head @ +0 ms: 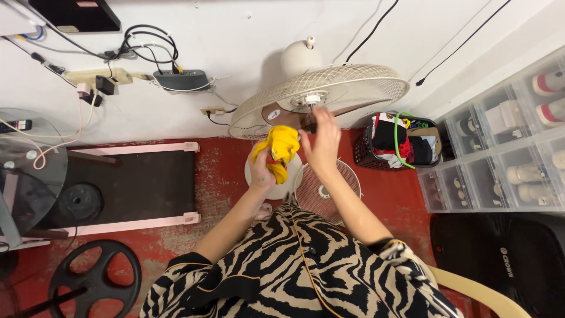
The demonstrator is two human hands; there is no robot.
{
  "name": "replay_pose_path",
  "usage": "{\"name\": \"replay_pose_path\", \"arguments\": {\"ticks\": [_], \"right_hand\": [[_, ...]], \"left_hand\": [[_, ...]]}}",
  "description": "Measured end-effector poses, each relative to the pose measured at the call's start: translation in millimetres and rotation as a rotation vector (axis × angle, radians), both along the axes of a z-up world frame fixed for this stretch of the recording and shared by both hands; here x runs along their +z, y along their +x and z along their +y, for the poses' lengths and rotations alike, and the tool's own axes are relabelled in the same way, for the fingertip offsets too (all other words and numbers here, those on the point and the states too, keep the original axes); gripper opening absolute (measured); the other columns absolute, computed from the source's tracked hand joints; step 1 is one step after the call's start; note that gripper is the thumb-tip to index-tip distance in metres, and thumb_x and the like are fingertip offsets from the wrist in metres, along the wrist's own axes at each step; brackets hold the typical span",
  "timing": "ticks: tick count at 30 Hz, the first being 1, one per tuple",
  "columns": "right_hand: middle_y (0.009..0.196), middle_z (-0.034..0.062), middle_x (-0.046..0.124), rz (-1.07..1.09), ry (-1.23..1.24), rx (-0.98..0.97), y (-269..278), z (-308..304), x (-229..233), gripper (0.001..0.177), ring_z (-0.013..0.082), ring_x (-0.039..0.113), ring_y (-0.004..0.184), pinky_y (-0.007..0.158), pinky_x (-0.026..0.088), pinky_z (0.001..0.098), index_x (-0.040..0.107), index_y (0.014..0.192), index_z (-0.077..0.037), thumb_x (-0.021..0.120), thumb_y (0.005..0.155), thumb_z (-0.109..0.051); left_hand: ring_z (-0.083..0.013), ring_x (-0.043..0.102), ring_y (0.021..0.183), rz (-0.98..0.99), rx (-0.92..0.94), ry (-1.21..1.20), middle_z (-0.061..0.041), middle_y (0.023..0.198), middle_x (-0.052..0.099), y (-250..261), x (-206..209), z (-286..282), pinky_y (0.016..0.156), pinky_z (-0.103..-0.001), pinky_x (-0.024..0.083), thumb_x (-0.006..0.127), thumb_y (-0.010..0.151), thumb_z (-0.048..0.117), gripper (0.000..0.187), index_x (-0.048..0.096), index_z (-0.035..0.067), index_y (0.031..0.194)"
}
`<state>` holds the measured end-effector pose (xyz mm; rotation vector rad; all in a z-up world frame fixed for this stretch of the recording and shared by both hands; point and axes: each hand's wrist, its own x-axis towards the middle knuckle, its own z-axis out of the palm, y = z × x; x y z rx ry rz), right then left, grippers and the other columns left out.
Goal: The person removes the front grille of a standing fan, wets a yellow cloth in a basin of water, and wipes the fan blades and inner housing with the cloth. The grille is set aside on the floor during cleaning.
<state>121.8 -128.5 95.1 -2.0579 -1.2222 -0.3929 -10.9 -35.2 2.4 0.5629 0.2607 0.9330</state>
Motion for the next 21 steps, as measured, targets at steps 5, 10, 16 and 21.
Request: {"name": "replay_pose_path", "arguments": {"ticks": [5, 10, 16, 21], "right_hand": [[0.148, 0.0109, 0.054, 0.789, 0.176, 0.505, -1, -28, -15, 0.061, 0.0219, 0.052, 0.137, 0.117, 0.045, 0.0375, 0.043, 0.153, -0.007, 0.071, 0.100, -0.018], [0.123, 0.0066, 0.065, 0.943, -0.056, 0.567, 0, -41, -8, 0.061, 0.0118, 0.059, 0.111, 0.097, 0.050, 0.0307, 0.051, 0.139, 0.000, 0.078, 0.086, -0.012], [0.086, 0.0003, 0.069, 0.975, -0.069, 0.360, 22, -68, -13, 0.019, 0.0041, 0.060, 0.080, 0.071, 0.053, 0.0245, 0.069, 0.102, 0.002, 0.078, 0.091, -0.010], [0.097, 0.0076, 0.068, 1.146, 0.294, 0.646, 30, -80, -22, 0.012, 0.0138, 0.064, 0.089, 0.081, 0.054, 0.0298, 0.072, 0.095, 0.002, 0.078, 0.094, -0.008]], "left_hand": [[-0.0230, 0.066, 0.111, 0.011, -0.038, -0.057, -0.012, 0.123, 0.064, 3, 66, -7, 0.096, -0.039, 0.054, 0.045, 0.105, 0.012, 0.030, 0.052, 0.002, 0.133], [-0.0227, 0.065, 0.111, -0.005, -0.060, -0.141, -0.012, 0.122, 0.064, 6, 73, -11, 0.097, -0.039, 0.054, 0.049, 0.104, 0.012, 0.030, 0.050, 0.004, 0.132], [-0.0162, 0.062, 0.111, 0.075, 0.069, -0.017, -0.009, 0.120, 0.063, 2, 59, -21, 0.099, -0.033, 0.051, 0.055, 0.108, 0.013, 0.022, 0.053, 0.003, 0.127], [-0.0121, 0.059, 0.104, 0.202, 0.340, 0.220, -0.006, 0.113, 0.060, 6, 48, -28, 0.094, -0.028, 0.051, 0.058, 0.110, 0.003, 0.009, 0.053, 0.003, 0.118]]}}
